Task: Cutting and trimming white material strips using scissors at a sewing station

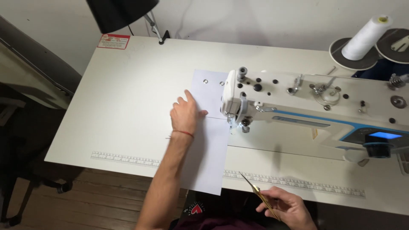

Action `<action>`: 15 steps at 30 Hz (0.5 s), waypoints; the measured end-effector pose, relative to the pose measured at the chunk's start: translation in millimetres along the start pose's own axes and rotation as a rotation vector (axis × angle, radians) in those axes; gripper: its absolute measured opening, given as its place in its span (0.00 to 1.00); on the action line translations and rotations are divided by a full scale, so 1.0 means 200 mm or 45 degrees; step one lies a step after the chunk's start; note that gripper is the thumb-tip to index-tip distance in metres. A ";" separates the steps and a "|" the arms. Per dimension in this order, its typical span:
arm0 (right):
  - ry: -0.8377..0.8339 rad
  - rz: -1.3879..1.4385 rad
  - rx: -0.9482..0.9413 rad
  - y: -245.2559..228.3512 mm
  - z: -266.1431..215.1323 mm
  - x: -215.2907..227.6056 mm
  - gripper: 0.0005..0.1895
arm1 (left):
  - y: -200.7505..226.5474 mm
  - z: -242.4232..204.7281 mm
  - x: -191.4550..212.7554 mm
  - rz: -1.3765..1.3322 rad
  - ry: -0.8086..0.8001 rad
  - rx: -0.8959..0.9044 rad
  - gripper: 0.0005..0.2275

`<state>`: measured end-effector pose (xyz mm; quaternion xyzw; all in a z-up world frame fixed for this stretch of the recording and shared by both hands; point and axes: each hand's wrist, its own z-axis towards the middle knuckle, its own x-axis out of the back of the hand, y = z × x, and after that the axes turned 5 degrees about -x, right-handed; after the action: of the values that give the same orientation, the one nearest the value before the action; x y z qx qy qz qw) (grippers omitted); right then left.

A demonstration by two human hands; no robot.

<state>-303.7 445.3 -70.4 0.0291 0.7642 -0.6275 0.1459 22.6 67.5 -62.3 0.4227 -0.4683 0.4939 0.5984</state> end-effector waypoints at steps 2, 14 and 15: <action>0.000 -0.057 -0.020 0.02 0.00 0.02 0.30 | -0.05 0.05 0.03 -0.138 -0.033 0.066 0.60; -0.391 0.046 -0.216 -0.11 -0.02 0.01 0.31 | -0.50 0.01 0.03 -0.353 -0.250 0.060 0.37; -0.389 0.090 -0.406 -0.08 -0.01 0.00 0.33 | -0.56 -0.01 0.09 -0.404 -0.266 0.095 0.36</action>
<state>-307.1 444.5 -54.2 -0.0628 0.8213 -0.4904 0.2846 134.9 55.6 -50.3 0.5621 -0.4366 0.3639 0.6009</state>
